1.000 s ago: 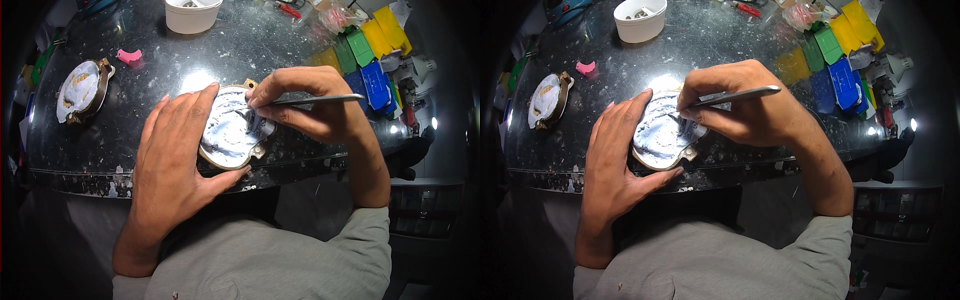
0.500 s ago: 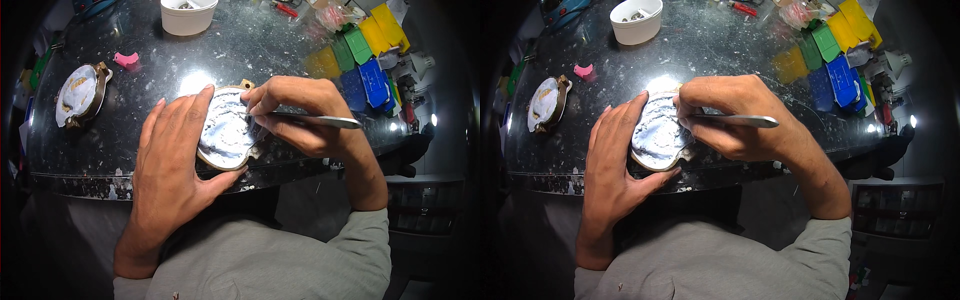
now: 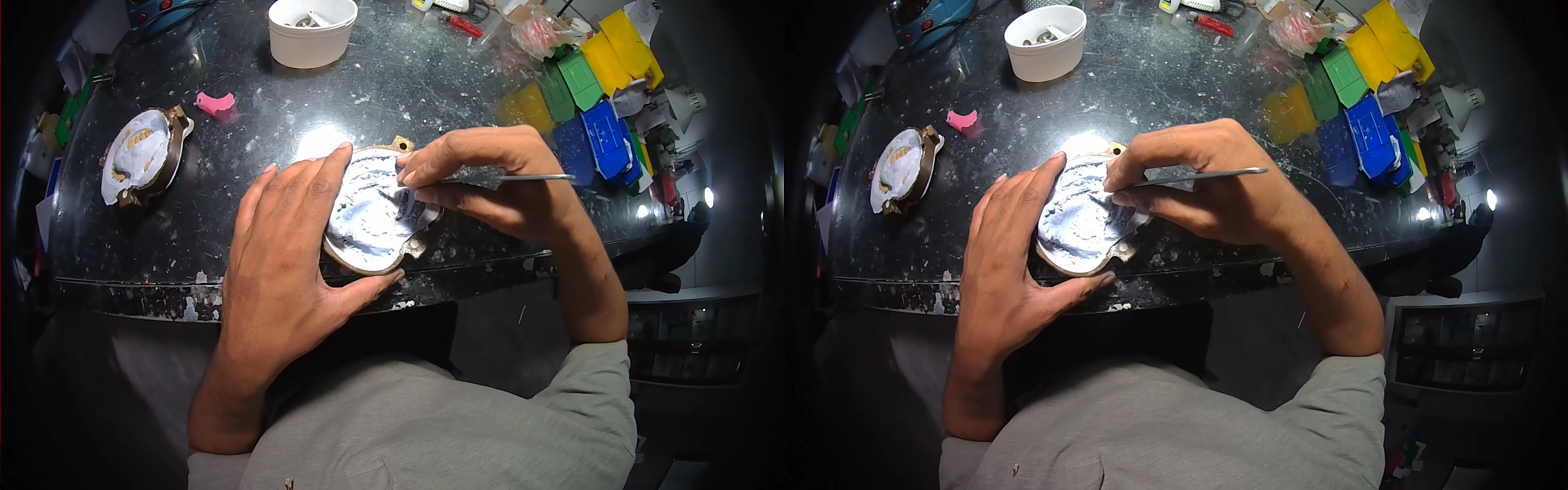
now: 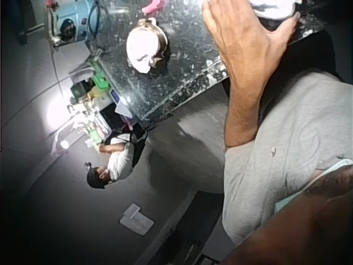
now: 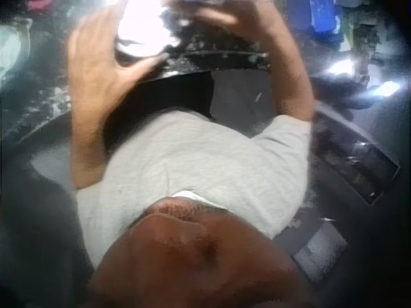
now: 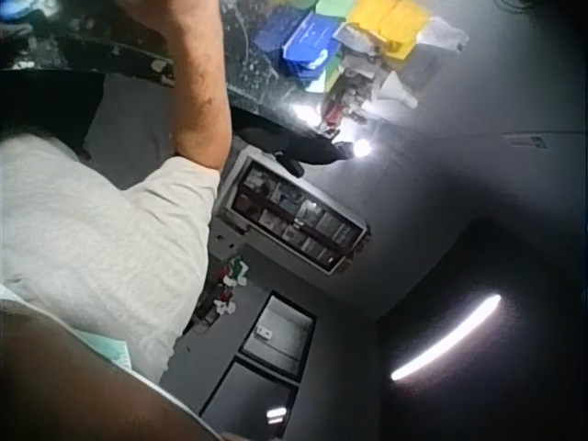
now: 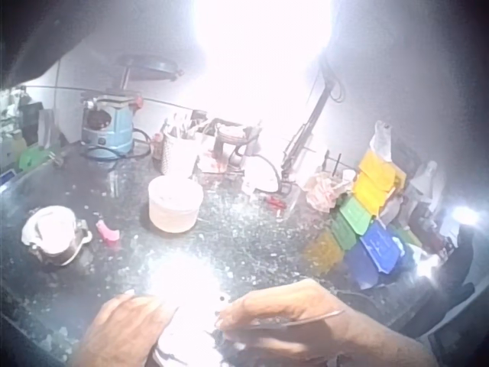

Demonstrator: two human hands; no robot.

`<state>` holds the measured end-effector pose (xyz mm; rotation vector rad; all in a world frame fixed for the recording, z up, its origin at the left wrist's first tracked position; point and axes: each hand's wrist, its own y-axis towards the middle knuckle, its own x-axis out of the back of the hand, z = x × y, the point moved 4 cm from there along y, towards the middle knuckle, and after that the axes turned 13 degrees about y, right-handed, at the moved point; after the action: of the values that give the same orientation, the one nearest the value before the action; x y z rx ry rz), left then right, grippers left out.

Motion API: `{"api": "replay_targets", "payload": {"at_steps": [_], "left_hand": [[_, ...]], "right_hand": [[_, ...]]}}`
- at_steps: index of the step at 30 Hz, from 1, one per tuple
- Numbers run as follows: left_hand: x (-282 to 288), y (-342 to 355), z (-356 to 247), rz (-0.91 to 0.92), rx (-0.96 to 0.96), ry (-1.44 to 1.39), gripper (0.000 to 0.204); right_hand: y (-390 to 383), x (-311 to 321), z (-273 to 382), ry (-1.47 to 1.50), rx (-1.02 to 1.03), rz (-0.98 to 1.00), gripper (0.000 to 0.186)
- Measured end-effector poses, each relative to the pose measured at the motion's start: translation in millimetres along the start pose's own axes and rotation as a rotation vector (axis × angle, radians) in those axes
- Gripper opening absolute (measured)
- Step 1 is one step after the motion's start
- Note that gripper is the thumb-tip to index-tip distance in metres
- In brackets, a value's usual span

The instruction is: The person uses a metal tool to carve excess plaster from a dental model held in a brass frame, uses a handheld air blower to clear away the dust, and continues to scrape and smooth the plaster edges around the artificial teeth.

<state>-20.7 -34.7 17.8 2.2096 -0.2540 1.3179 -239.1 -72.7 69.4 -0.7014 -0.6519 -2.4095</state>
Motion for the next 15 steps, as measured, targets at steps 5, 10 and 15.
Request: {"api": "replay_targets", "payload": {"at_steps": [5,10,15], "left_hand": [[1.2,1.9,-0.6,0.005,0.006,-0.004,0.112],[0.3,1.1,0.5,0.012,0.002,0.000,0.111],[0.6,2.6,0.5,0.016,-0.006,-0.008,0.108]], "right_hand": [[10.3,2.6,4.6,-0.058,-0.023,0.085,0.020],[15.4,2.8,6.7,-0.074,-0.024,0.124,0.018],[18.9,3.4,8.3,-0.065,-0.041,0.151,0.017]]}}
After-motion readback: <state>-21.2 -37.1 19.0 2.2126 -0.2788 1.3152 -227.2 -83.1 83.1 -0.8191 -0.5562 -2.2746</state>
